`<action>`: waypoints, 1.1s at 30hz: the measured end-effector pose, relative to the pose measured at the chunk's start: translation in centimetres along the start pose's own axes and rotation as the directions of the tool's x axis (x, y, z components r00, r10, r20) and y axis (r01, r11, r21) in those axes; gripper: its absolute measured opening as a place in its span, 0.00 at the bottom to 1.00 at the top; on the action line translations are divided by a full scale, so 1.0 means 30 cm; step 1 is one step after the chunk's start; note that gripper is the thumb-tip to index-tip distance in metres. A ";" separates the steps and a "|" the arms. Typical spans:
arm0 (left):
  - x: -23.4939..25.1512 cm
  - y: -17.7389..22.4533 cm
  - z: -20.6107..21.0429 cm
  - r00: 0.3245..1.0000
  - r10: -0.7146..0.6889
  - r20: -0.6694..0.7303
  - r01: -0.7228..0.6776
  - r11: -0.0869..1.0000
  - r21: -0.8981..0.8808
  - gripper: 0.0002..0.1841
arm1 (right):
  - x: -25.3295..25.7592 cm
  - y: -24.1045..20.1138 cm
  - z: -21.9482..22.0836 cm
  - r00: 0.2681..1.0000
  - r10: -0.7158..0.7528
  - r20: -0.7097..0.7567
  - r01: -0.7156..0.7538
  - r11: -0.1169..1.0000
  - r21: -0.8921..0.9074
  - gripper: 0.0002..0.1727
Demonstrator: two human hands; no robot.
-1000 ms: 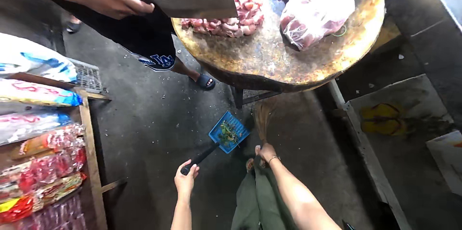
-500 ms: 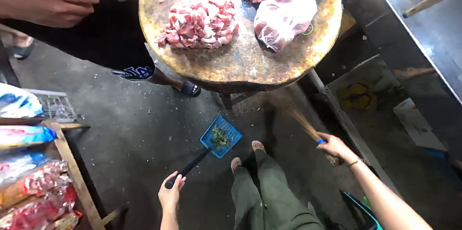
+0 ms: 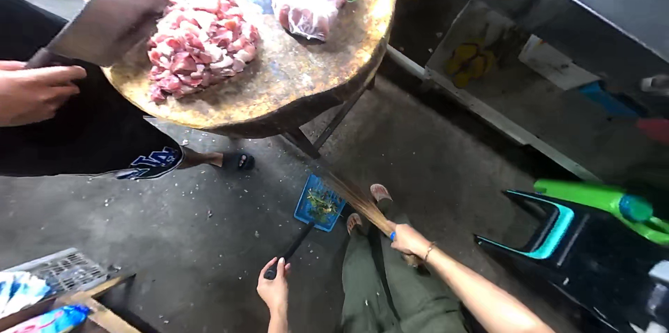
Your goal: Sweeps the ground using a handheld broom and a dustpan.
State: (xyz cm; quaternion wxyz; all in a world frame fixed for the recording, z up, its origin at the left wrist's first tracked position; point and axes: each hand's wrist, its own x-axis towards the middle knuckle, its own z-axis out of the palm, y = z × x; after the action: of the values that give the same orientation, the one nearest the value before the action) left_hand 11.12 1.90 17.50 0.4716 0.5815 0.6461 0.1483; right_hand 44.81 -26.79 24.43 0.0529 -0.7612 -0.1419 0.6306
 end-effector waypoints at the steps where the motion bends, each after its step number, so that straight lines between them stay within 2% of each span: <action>1: 0.004 -0.019 -0.030 1.000 -0.010 0.009 0.010 1.000 -0.018 0.19 | -0.076 0.018 -0.057 0.999 -0.019 -0.034 0.019 1.000 0.012 0.46; 3: 0.002 -0.049 -0.085 0.999 -0.031 0.020 0.032 0.998 -0.059 0.20 | -0.190 0.055 -0.207 0.995 -0.037 -0.095 0.038 0.999 0.003 0.45; 5: -0.014 -0.060 -0.137 0.999 -0.048 0.009 0.049 0.996 -0.076 0.19 | -0.234 0.063 -0.351 0.985 -0.033 -0.172 0.032 0.999 -0.012 0.44; 7: -0.024 -0.074 -0.167 0.999 -0.048 -0.003 0.048 0.997 -0.068 0.19 | -0.196 0.031 -0.463 0.966 -0.008 -0.258 0.013 1.000 0.020 0.43; 9: -0.039 -0.091 -0.171 1.000 -0.026 0.007 0.026 0.999 -0.042 0.20 | -0.070 -0.021 -0.499 0.944 0.054 -0.325 -0.021 0.994 0.103 0.42; 11: -0.054 -0.107 -0.162 1.000 0.007 0.010 -0.006 0.999 -0.034 0.21 | 0.089 -0.090 -0.449 0.928 0.102 -0.357 -0.046 0.986 0.162 0.41; 13: -0.063 -0.115 -0.158 0.999 0.030 0.021 -0.030 0.999 -0.013 0.21 | 0.220 -0.159 -0.318 0.943 0.084 -0.323 -0.050 0.993 0.111 0.39; 16: -0.081 -0.122 -0.160 0.999 0.039 0.003 -0.039 0.999 -0.018 0.20 | 0.289 -0.222 -0.016 0.993 -0.022 -0.113 0.006 0.991 -0.136 0.36; 18: -0.089 -0.139 -0.167 1.000 0.028 -0.001 -0.028 0.999 -0.043 0.20 | 0.250 -0.206 0.157 0.998 -0.069 0.004 0.068 0.979 -0.191 0.36; 20: -0.086 -0.165 -0.177 1.000 0.005 0.000 -0.005 0.997 -0.080 0.21 | 0.169 -0.142 0.227 0.994 -0.106 0.030 0.109 0.977 -0.181 0.45; 22: -0.091 -0.199 -0.203 0.999 -0.033 0.004 0.033 0.993 -0.111 0.22 | 0.026 -0.055 0.195 0.990 -0.139 -0.013 0.136 0.982 -0.131 0.49; 25: -0.105 -0.217 -0.245 0.998 -0.060 0.002 0.060 0.989 -0.132 0.22 | -0.199 0.104 0.055 0.993 -0.111 -0.035 0.109 0.993 -0.040 0.46; 28: -0.121 -0.267 -0.313 0.998 -0.056 0.007 0.056 0.990 -0.128 0.23 | -0.320 0.296 -0.083 0.999 0.045 -0.025 -0.046 0.999 -0.011 0.33; 29: -0.125 -0.283 -0.338 0.999 -0.046 0.008 0.047 0.991 -0.122 0.23 | -0.336 0.359 -0.120 0.993 0.086 -0.082 -0.082 0.995 0.051 0.29; 31: -0.137 -0.308 -0.386 1.000 -0.012 0.003 0.012 0.994 -0.107 0.23 | -0.345 0.460 -0.197 0.975 0.099 -0.200 -0.045 0.964 0.260 0.27; 33: -0.165 -0.341 -0.438 0.999 0.037 -0.005 -0.037 0.996 -0.080 0.23 | -0.323 0.522 -0.256 0.973 0.127 -0.195 -0.029 0.897 0.441 0.33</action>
State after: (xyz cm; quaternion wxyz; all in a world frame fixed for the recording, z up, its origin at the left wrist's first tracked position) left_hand -6.01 -0.68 18.79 0.4908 0.5735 0.6296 0.1838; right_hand 53.06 -43.72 31.05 0.2113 -0.7999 0.0399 0.5603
